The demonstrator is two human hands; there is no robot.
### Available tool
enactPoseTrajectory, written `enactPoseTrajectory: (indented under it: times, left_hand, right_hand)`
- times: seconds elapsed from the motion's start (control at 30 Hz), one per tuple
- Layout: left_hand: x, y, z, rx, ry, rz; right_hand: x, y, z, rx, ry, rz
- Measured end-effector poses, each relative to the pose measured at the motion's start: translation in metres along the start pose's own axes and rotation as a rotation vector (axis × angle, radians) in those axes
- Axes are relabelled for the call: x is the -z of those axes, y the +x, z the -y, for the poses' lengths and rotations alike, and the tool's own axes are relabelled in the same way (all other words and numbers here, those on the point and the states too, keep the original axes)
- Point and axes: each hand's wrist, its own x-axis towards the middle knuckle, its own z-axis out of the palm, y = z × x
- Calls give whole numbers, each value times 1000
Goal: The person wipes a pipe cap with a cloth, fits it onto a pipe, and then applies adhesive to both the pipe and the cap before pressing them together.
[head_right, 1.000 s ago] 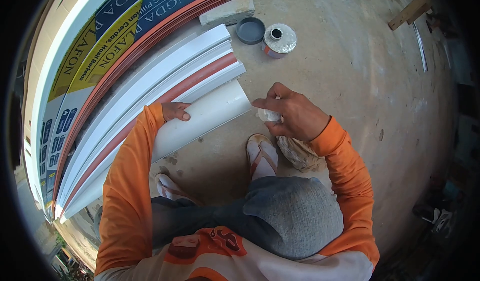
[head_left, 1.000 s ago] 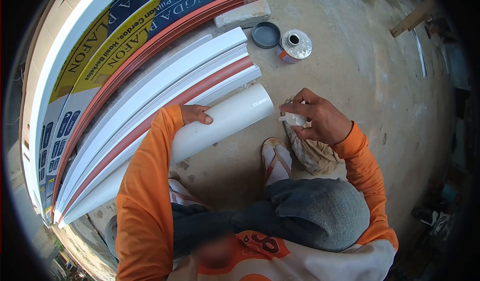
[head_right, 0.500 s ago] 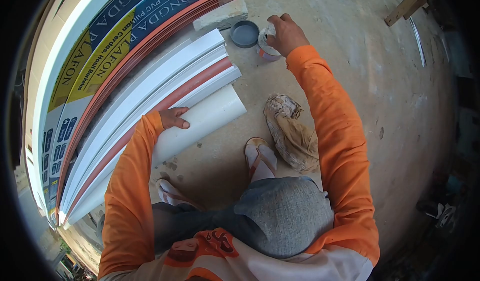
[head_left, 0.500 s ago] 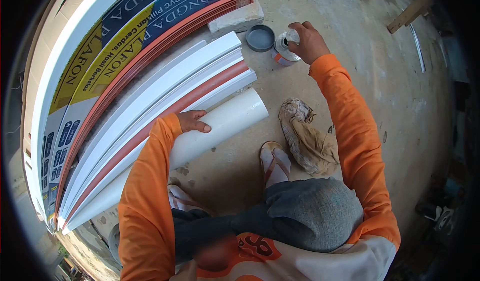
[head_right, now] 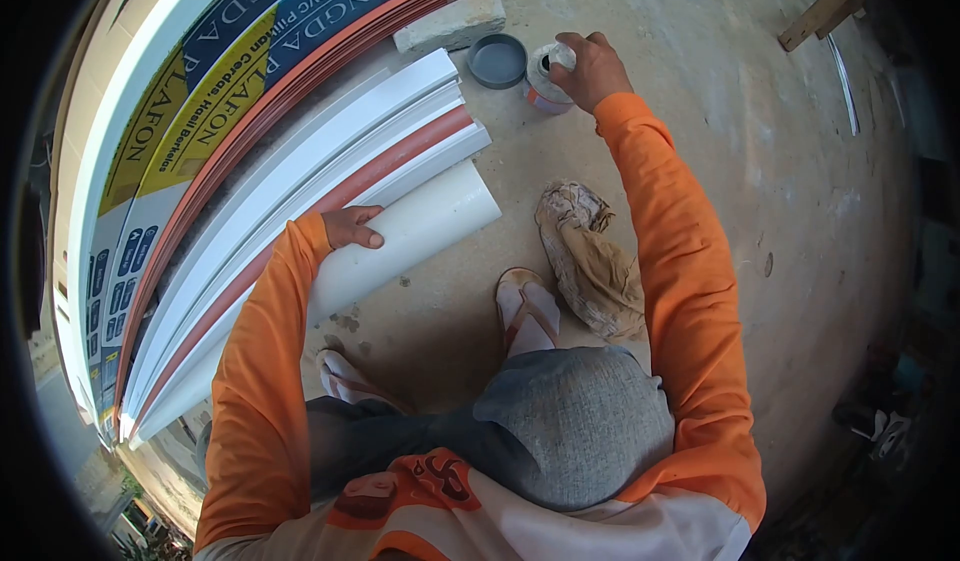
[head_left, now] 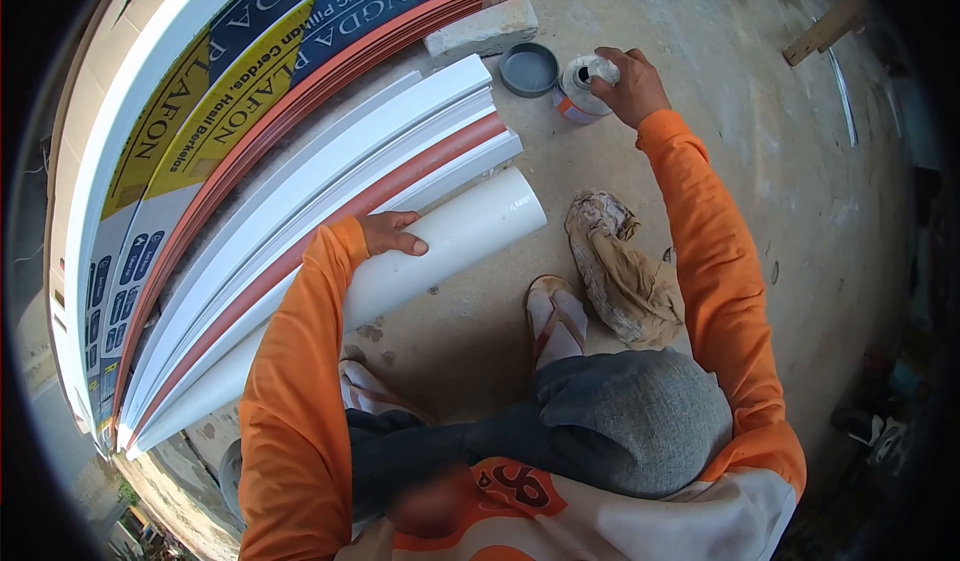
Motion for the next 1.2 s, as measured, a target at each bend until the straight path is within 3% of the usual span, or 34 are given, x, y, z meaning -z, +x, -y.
enactPoseTrajectory:
  times: [0.07,0.13,0.2,0.33,0.4,0.47,0.53,0.6,0.67,0.73,0.8,0.87,0.93,1.0,1.07,1.13,1.2]
  left_hand:
    - [1,-1,-3,1,-27,15]
    - [0,-5,-7,15,-59,61]
    - [3,-2,-2,21,-108,86]
    - [17,15,16,8,-132,133]
    - [22,23,30,13,-125,92]
    - [18,16,21,24,-121,44]
    - [12,7,11,45,-148,82]
    - [6,3,5,42,-166,86]
    - [7,2,3,37,-175,91]
    - [7,6,5,9,-98,90]
    - [7,5,6,20,-121,81]
    - [6,2,5,32,-142,66]
    - [4,2,-1,17,-94,77]
    - [1,0,-5,20,-76,40]
    - [0,1,-1,30,-64,1]
    - [2,4,6,-4,51,-81]
    - [2,3,4,-4,75,-64]
  right_hand:
    - [33,-32,17,6,204,-187]
    - [69,-74,42,-38,473,-19]
    - [76,-110,48,-10,985,247]
    - [76,-132,67,78,995,357]
    - [64,-128,71,222,784,341]
    - [66,-122,73,243,663,293]
    - [66,-118,71,79,784,43]
    - [66,-116,72,85,919,-12]
    - [69,-118,75,212,845,232]
    - [68,-114,77,259,725,277]
    - [64,-110,78,141,687,-11]
    - [72,-111,79,169,736,-39]
    - [75,-113,76,274,795,347]
    - [71,-110,78,344,619,355]
    - [64,-107,81,208,626,-61]
    - [66,-107,81,209,707,-98]
    - [71,-110,80,249,725,335]
